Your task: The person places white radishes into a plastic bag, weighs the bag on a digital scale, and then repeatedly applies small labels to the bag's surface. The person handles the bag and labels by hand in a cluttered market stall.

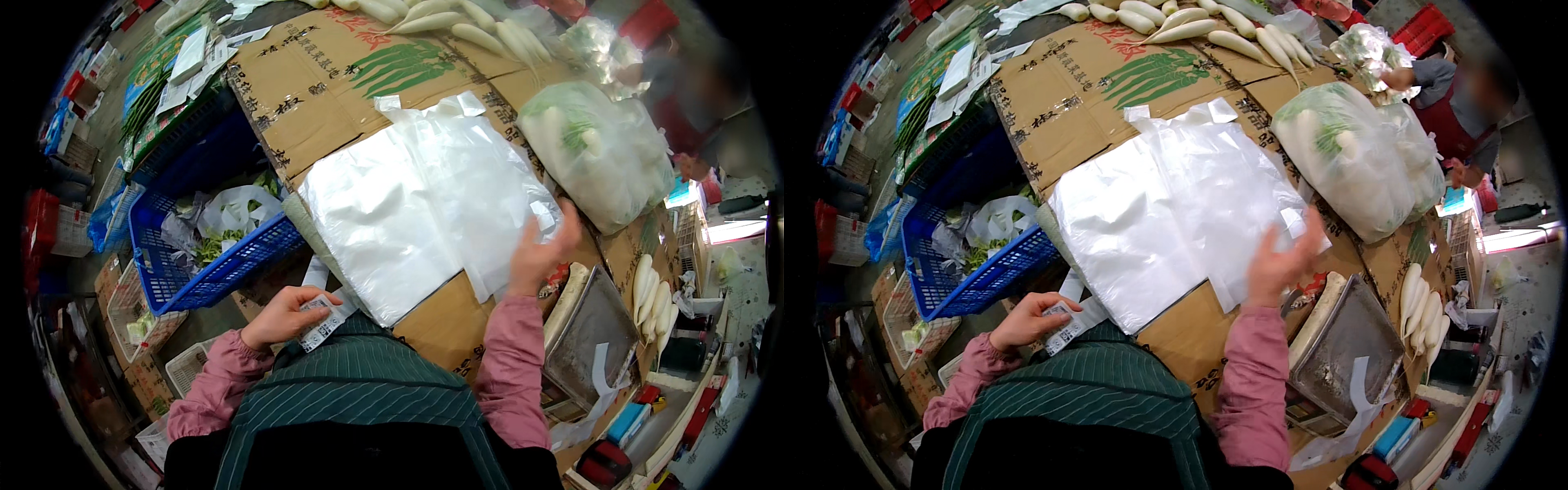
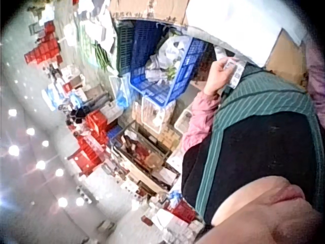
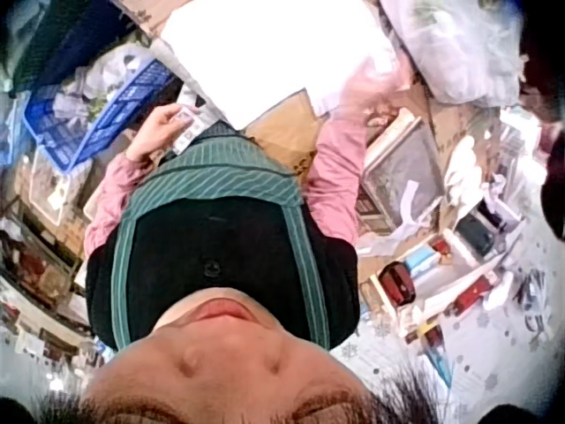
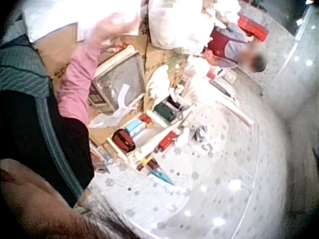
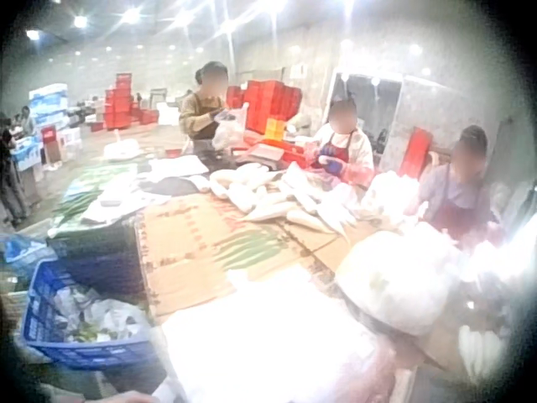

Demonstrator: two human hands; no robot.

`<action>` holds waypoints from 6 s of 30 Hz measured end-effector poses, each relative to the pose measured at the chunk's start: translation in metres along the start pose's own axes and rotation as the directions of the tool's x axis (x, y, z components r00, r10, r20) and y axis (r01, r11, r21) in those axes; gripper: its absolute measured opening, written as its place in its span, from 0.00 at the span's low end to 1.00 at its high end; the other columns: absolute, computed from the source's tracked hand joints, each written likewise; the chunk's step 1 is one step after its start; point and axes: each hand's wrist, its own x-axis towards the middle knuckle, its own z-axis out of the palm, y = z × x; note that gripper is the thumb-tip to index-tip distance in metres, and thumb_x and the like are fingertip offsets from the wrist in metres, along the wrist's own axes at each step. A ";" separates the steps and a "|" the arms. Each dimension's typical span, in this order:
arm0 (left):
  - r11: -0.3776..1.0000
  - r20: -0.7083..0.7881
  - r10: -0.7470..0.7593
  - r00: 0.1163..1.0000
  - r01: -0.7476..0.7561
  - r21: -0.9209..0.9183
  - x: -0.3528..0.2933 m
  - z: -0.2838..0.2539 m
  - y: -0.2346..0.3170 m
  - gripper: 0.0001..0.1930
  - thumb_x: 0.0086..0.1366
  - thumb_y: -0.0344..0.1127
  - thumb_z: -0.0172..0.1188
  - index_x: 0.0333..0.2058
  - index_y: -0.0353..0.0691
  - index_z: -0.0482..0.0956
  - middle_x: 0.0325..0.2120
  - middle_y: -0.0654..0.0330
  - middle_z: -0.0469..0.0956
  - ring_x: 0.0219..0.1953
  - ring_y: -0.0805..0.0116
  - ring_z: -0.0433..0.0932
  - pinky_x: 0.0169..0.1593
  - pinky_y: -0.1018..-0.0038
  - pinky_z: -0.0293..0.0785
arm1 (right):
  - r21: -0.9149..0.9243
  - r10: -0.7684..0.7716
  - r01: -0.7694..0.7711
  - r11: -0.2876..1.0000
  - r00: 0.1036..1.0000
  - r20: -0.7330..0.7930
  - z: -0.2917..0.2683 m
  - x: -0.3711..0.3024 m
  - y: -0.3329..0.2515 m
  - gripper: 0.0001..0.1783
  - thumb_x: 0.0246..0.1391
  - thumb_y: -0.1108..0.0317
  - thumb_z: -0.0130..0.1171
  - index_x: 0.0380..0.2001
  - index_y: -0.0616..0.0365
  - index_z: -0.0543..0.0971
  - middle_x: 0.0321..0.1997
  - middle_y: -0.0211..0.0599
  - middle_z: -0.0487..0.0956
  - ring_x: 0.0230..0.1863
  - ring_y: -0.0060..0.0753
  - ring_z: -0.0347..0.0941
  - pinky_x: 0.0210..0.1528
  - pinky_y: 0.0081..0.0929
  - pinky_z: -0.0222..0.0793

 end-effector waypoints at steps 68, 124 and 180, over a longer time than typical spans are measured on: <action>0.707 -0.281 0.051 0.958 0.164 0.688 0.082 0.027 0.008 0.21 0.49 0.49 0.66 0.27 0.32 0.80 0.20 0.44 0.77 0.25 0.48 0.78 0.30 0.62 0.73 | 0.472 -0.422 -0.010 0.882 0.429 0.798 0.013 -0.114 -0.077 0.11 0.42 0.63 0.66 0.29 0.53 0.77 0.34 0.32 0.75 0.38 0.34 0.69 0.39 0.32 0.60; 0.900 -0.242 -0.092 0.966 0.185 0.394 0.090 0.024 0.001 0.13 0.53 0.39 0.62 0.26 0.31 0.81 0.17 0.52 0.77 0.21 0.67 0.75 0.28 0.71 0.70 | 0.295 0.452 -0.472 0.830 0.881 0.138 -0.011 -0.019 0.015 0.09 0.56 0.74 0.55 0.41 0.64 0.74 0.36 0.32 0.76 0.34 0.21 0.70 0.37 0.20 0.67; 0.999 -0.025 0.053 0.998 -0.052 0.011 0.023 0.003 -0.016 0.11 0.62 0.28 0.56 0.43 0.33 0.77 0.29 0.67 0.77 0.29 0.82 0.70 0.34 0.81 0.68 | 0.237 0.261 -0.862 0.448 0.379 0.888 -0.001 -0.094 -0.050 0.08 0.55 0.67 0.58 0.35 0.60 0.80 0.32 0.23 0.78 0.33 0.16 0.70 0.36 0.18 0.66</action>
